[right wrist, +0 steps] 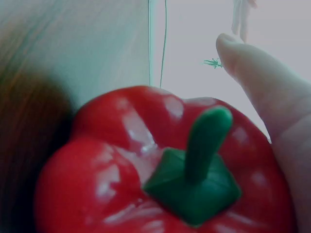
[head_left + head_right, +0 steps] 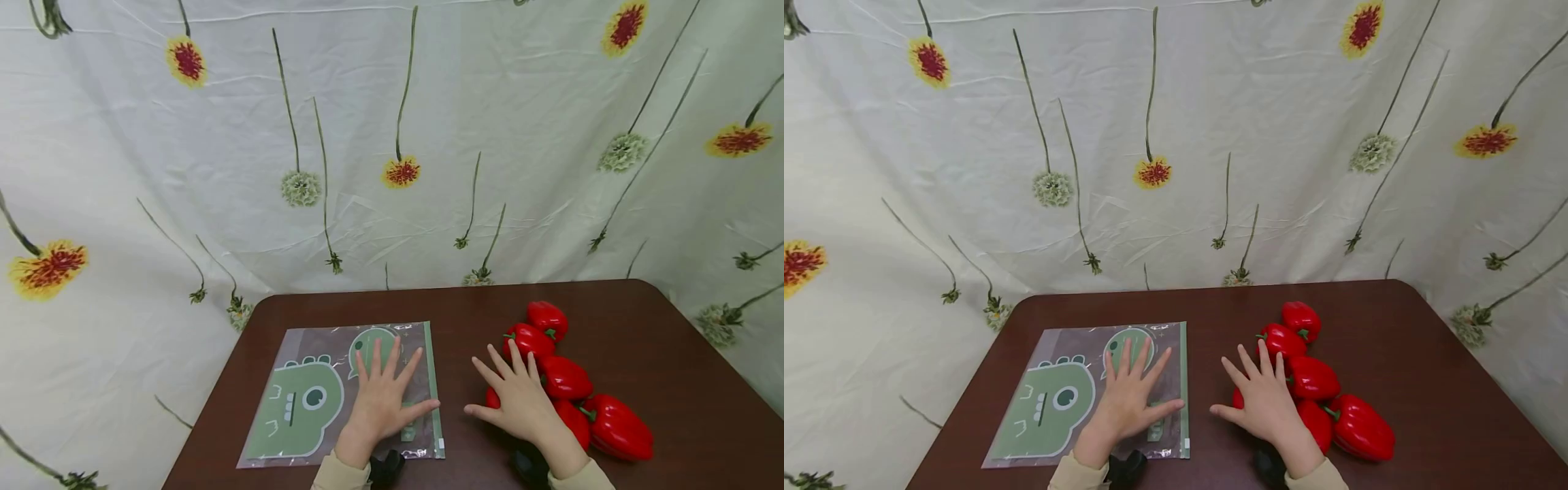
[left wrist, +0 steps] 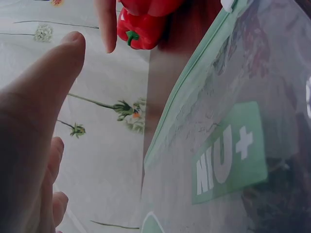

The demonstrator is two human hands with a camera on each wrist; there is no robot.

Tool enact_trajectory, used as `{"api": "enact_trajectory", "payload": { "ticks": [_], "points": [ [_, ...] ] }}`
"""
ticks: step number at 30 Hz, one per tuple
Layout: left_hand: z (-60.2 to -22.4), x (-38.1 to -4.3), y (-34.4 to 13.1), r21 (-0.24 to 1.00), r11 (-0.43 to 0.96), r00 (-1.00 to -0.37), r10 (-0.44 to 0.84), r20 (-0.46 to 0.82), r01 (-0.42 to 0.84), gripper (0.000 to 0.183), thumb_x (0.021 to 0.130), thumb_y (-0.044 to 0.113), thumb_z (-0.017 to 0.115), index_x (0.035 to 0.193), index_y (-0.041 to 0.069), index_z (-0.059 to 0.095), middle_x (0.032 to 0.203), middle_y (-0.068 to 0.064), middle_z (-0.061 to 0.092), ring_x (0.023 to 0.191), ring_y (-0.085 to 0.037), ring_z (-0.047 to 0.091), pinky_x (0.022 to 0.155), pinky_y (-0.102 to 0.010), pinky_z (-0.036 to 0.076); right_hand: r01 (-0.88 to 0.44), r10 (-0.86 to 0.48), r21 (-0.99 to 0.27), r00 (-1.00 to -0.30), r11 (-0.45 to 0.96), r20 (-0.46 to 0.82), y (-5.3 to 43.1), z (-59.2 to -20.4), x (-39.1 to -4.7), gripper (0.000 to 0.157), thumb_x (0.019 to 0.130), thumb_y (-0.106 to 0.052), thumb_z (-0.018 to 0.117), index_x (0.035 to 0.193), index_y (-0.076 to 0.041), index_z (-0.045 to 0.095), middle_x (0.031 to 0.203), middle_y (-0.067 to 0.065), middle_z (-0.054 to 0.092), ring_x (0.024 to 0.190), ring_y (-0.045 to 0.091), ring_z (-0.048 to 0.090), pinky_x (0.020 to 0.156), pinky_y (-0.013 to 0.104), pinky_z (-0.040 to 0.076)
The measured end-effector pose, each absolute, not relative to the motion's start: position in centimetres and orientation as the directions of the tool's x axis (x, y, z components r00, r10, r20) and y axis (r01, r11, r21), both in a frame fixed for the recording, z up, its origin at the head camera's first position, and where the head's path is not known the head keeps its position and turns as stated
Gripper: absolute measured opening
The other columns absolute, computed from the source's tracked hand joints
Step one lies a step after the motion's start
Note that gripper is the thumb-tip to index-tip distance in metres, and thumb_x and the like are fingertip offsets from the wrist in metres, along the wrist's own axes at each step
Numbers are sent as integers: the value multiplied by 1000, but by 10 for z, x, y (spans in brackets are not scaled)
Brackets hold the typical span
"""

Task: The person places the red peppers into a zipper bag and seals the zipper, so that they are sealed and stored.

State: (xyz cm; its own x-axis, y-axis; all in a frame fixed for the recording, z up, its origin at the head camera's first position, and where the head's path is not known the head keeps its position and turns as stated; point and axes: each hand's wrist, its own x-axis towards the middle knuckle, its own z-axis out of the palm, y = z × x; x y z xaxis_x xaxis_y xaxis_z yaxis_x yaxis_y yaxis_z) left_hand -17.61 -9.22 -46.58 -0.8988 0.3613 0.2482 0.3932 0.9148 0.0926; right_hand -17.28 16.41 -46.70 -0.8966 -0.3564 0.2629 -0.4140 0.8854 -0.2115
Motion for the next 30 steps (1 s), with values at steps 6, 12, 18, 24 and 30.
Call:
{"api": "enact_trajectory", "payload": {
  "ticks": [6, 12, 18, 24, 30],
  "points": [
    [-466, -177, -92, 121, 902, -887, 369, 277, 413, 84, 79, 77, 40, 148, 30, 27, 155, -12, 16, 139, -43, 3, 100, -70, 6, -410, -347, -231, -899, 882, 268, 164, -466, -173, 78, 73, -67, 61, 131, -15, 56, 140, 16, 44, 134, 47, 20, 103, 66, 14],
    [-466, -178, -92, 136, 899, -884, 366, 292, 417, 85, 79, 77, 41, 147, 29, 29, 154, -12, 18, 139, -43, 4, 101, -70, 5, -414, -356, -245, -901, 877, 249, 165, -463, -173, 76, 74, -70, 58, 127, -15, 60, 138, 15, 47, 134, 45, 24, 103, 64, 17],
    [-465, -178, -90, 196, 891, -893, 346, 287, 409, 85, 80, 77, 37, 148, 27, 27, 154, -10, 18, 140, -39, 3, 103, -68, 1, -401, -349, -336, -914, 852, 205, 168, -459, -173, 77, 74, -70, 57, 127, -14, 60, 138, 15, 47, 133, 43, 27, 101, 64, 22],
    [-464, -178, -87, 299, 863, -886, 292, 361, 406, 82, 83, 71, 43, 144, 17, 38, 144, -16, 38, 136, -41, 21, 103, -65, 17, -400, -361, -421, -917, 814, 172, 177, -455, -175, 79, 73, -71, 57, 127, -13, 59, 137, 15, 47, 131, 42, 31, 97, 63, 31],
    [-465, -178, -84, 382, 812, -850, 242, 467, 441, 46, 86, 54, 57, 91, 9, 64, 86, -5, 62, 80, -21, 59, 67, -33, 48, -378, -379, -558, -918, 739, 119, 186, -452, -176, 76, 74, -64, 64, 130, -12, 56, 139, 14, 45, 131, 39, 33, 95, 60, 36]
  ]
}}
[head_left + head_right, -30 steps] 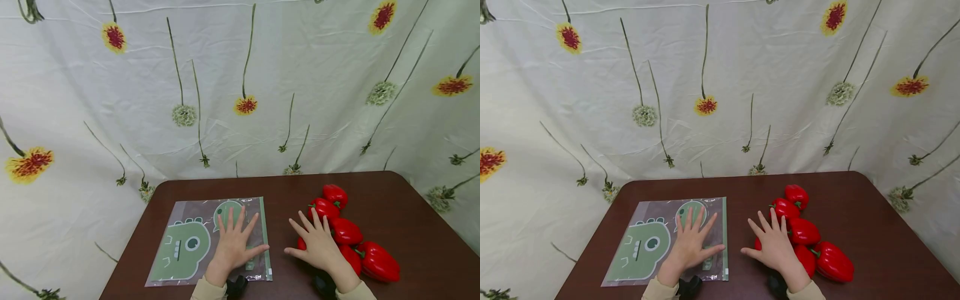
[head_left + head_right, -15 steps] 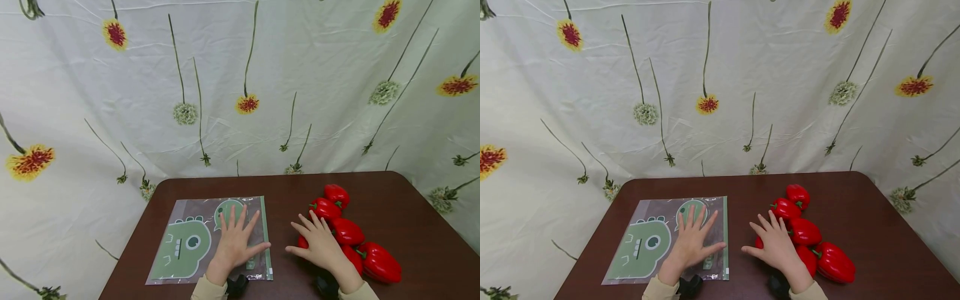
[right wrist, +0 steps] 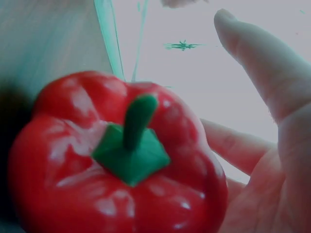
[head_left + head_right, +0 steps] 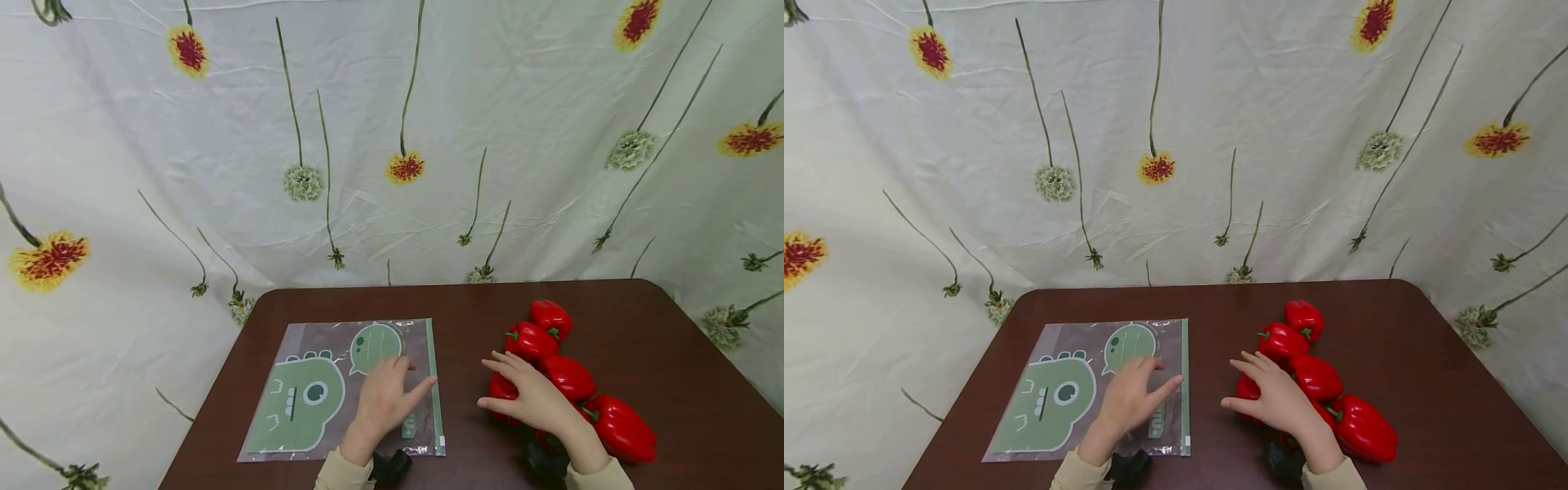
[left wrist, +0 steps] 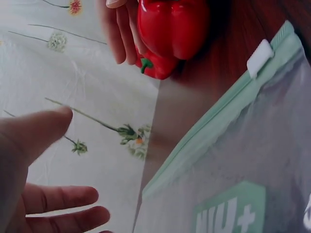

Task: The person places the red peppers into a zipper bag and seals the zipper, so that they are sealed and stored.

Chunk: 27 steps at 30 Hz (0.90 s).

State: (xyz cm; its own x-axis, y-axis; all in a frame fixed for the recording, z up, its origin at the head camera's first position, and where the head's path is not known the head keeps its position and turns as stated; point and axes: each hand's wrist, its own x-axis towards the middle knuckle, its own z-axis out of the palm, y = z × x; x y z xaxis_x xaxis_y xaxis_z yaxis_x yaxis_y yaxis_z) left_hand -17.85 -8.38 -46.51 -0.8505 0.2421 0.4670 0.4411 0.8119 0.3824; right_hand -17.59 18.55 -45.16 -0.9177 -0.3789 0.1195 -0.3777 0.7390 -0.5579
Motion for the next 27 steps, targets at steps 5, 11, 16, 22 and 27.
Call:
{"api": "enact_trajectory", "payload": {
  "ticks": [5, 11, 16, 22, 27],
  "points": [
    [-467, -177, -81, 529, 753, -899, 188, 396, 391, 32, 85, 47, 61, 71, 18, 57, 66, 8, 55, 57, -4, 47, 49, -20, 36, -382, -410, -621, -906, 684, 106, 190, -447, -176, 75, 75, -55, 70, 132, -9, 53, 140, 17, 43, 129, 39, 35, 93, 58, 39],
    [-475, -179, -75, 643, 704, -945, 136, 296, 302, 35, 83, 50, 62, 67, 19, 56, 61, 13, 51, 53, -2, 44, 49, -20, 35, -337, -396, -663, -916, 669, 65, 195, -445, -176, 77, 73, -47, 76, 135, -9, 49, 141, 17, 42, 126, 38, 39, 91, 57, 42],
    [-482, -179, -68, 668, 709, -968, 93, 232, 228, 40, 79, 53, 64, 63, 19, 54, 57, 13, 48, 50, -2, 41, 47, -22, 34, -301, -393, -691, -919, 657, 27, 200, -443, -176, 78, 72, -40, 78, 136, -8, 46, 141, 18, 40, 125, 38, 40, 90, 56, 43],
    [-490, -179, -60, 654, 737, -982, 63, 180, 167, 40, 75, 54, 68, 59, 20, 54, 50, 15, 46, 45, -3, 41, 44, -23, 33, -281, -397, -702, -918, 655, -3, 207, -443, -177, 80, 72, -38, 79, 138, -9, 44, 141, 17, 40, 121, 37, 42, 86, 53, 45],
    [-493, -179, -56, 680, 724, -990, 28, 137, 115, 40, 71, 53, 72, 58, 20, 54, 41, 13, 45, 38, -4, 42, 40, -25, 32, -261, -405, -721, -914, 642, -30, 213, -445, -181, 80, 72, -34, 79, 138, -9, 43, 138, 15, 43, 116, 34, 45, 82, 47, 46]
  ]
}}
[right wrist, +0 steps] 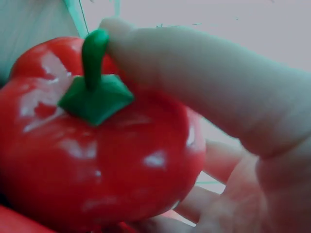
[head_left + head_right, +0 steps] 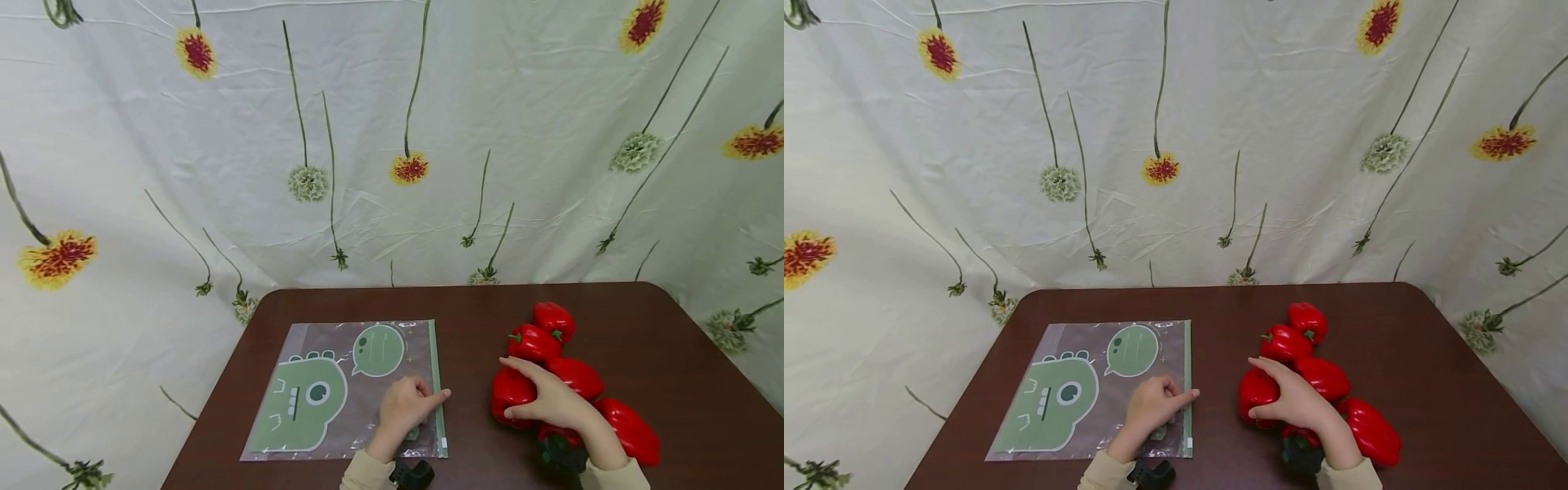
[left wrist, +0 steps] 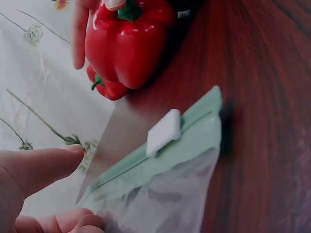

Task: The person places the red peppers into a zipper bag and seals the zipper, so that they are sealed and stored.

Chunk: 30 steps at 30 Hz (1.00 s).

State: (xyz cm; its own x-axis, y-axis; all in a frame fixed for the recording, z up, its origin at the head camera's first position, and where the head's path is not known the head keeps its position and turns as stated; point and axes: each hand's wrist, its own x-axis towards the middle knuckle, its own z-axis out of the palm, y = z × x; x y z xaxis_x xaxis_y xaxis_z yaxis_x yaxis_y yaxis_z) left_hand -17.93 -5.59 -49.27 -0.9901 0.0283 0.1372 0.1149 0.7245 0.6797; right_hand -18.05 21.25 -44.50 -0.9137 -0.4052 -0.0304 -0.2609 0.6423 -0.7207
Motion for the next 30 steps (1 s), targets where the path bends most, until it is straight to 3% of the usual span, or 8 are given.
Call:
{"api": "enact_trajectory", "payload": {
  "ticks": [7, 14, 24, 30],
  "points": [
    [-500, -181, -49, 612, 785, -979, -37, 201, 96, 41, 63, 53, 77, 55, 21, 52, 49, 12, 44, 44, -7, 40, 41, -25, 31, -222, -394, -745, -917, 629, -59, 219, -449, -184, 77, 72, -33, 78, 137, -9, 44, 133, 15, 46, 108, 31, 48, 77, 40, 47],
    [-503, -182, -46, 578, 804, -958, -39, 284, 138, 36, 64, 43, 77, 53, 22, 51, 51, 11, 46, 46, -9, 43, 41, -25, 32, -216, -388, -750, -920, 626, -59, 220, -450, -185, 75, 72, -33, 79, 136, -10, 45, 132, 15, 46, 107, 30, 48, 77, 39, 47],
    [-501, -184, -51, 665, 738, -979, -29, 204, 116, 13, 67, 29, 67, 59, 22, 59, 51, 15, 49, 48, -4, 44, 44, -24, 35, -251, -408, -767, -913, 591, -15, 221, -453, -185, 69, 74, -31, 77, 132, -9, 48, 131, 14, 47, 108, 31, 47, 79, 41, 46],
    [-495, -185, -55, 762, 634, -981, -30, 191, 129, 10, 73, 21, 64, 65, 17, 60, 48, 13, 50, 39, 0, 45, 44, -22, 37, -275, -412, -783, -911, 558, 27, 221, -453, -184, 65, 76, -29, 76, 132, -10, 48, 131, 13, 46, 109, 32, 46, 79, 41, 47]
  ]
}}
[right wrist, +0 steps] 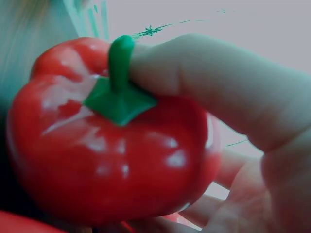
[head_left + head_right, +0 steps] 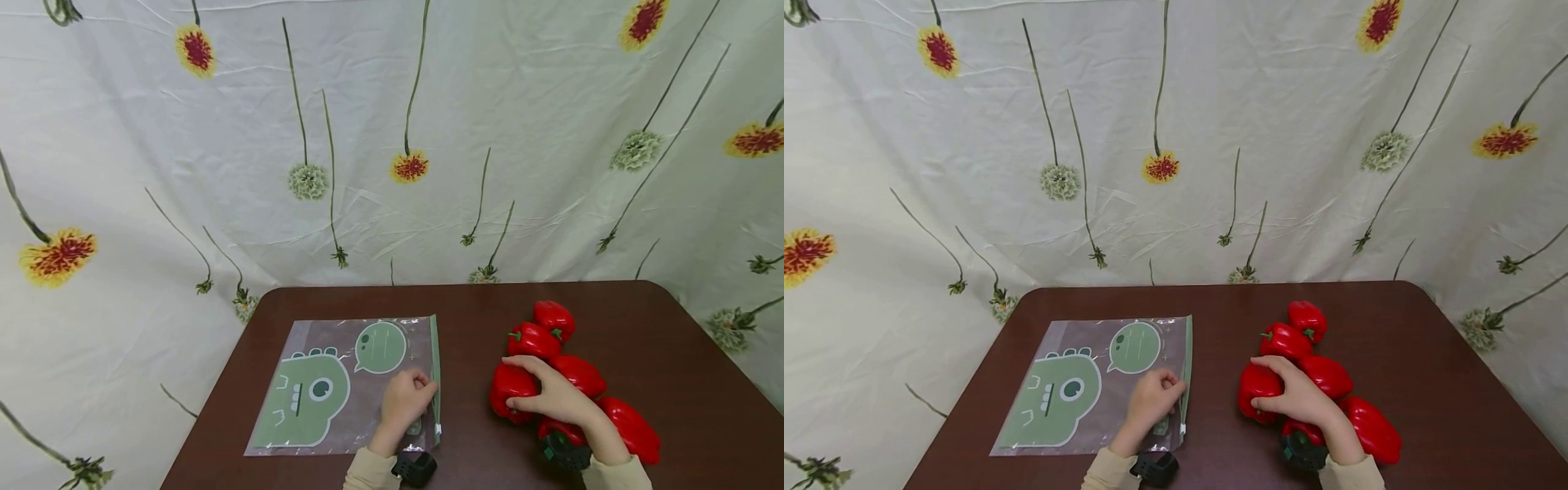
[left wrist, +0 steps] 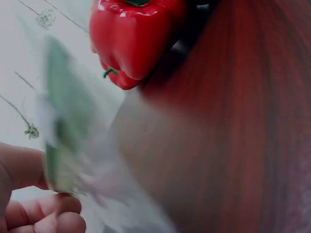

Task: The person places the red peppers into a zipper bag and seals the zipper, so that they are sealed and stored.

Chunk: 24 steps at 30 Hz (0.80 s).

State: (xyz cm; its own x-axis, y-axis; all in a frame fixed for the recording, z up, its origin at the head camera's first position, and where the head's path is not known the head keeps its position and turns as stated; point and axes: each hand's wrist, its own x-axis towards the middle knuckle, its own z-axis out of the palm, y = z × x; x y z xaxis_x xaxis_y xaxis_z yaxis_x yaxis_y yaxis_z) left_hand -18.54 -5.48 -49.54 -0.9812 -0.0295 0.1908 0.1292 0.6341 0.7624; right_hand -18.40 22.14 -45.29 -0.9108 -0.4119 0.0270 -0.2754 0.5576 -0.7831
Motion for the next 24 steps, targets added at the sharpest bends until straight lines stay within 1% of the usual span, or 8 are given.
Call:
{"api": "enact_trajectory", "payload": {
  "ticks": [2, 5, 11, 18, 24],
  "points": [
    [-492, -186, -56, 787, 604, -982, -43, 184, 121, 11, 76, 21, 63, 67, 17, 59, 48, 13, 50, 37, 0, 46, 44, -22, 37, -278, -408, -787, -912, 550, 37, 221, -452, -184, 64, 77, -29, 76, 132, -12, 48, 131, 12, 46, 110, 31, 45, 79, 41, 47],
    [-485, -186, -57, 806, 581, -978, -76, 194, 115, 12, 78, 22, 62, 68, 18, 58, 51, 13, 50, 41, -1, 46, 45, -22, 37, -270, -395, -798, -918, 539, 44, 221, -450, -183, 62, 78, -28, 75, 131, -14, 48, 131, 12, 45, 109, 32, 45, 78, 40, 47],
    [-474, -185, -58, 825, 540, -954, -121, 274, 168, 13, 78, 21, 64, 67, 19, 57, 55, 12, 48, 49, -3, 44, 49, -22, 37, -246, -360, -812, -932, 529, 48, 217, -446, -181, 60, 79, -27, 74, 131, -15, 48, 133, 15, 43, 109, 33, 46, 76, 38, 48],
    [-462, -184, -60, 867, 430, -938, -114, 327, 250, 14, 83, 19, 65, 70, 16, 59, 57, 10, 49, 48, -3, 43, 48, -21, 37, -206, -321, -843, -946, 497, 42, 210, -437, -181, 61, 79, -27, 74, 132, -15, 46, 134, 16, 41, 109, 36, 45, 73, 34, 49],
    [-456, -183, -61, 880, 379, -928, -118, 354, 288, 14, 84, 17, 64, 72, 15, 58, 57, 8, 50, 44, -3, 43, 43, -21, 37, -205, -301, -856, -952, 474, 61, 200, -431, -181, 62, 79, -29, 74, 133, -17, 46, 137, 14, 40, 114, 36, 44, 76, 34, 49]
  ]
}}
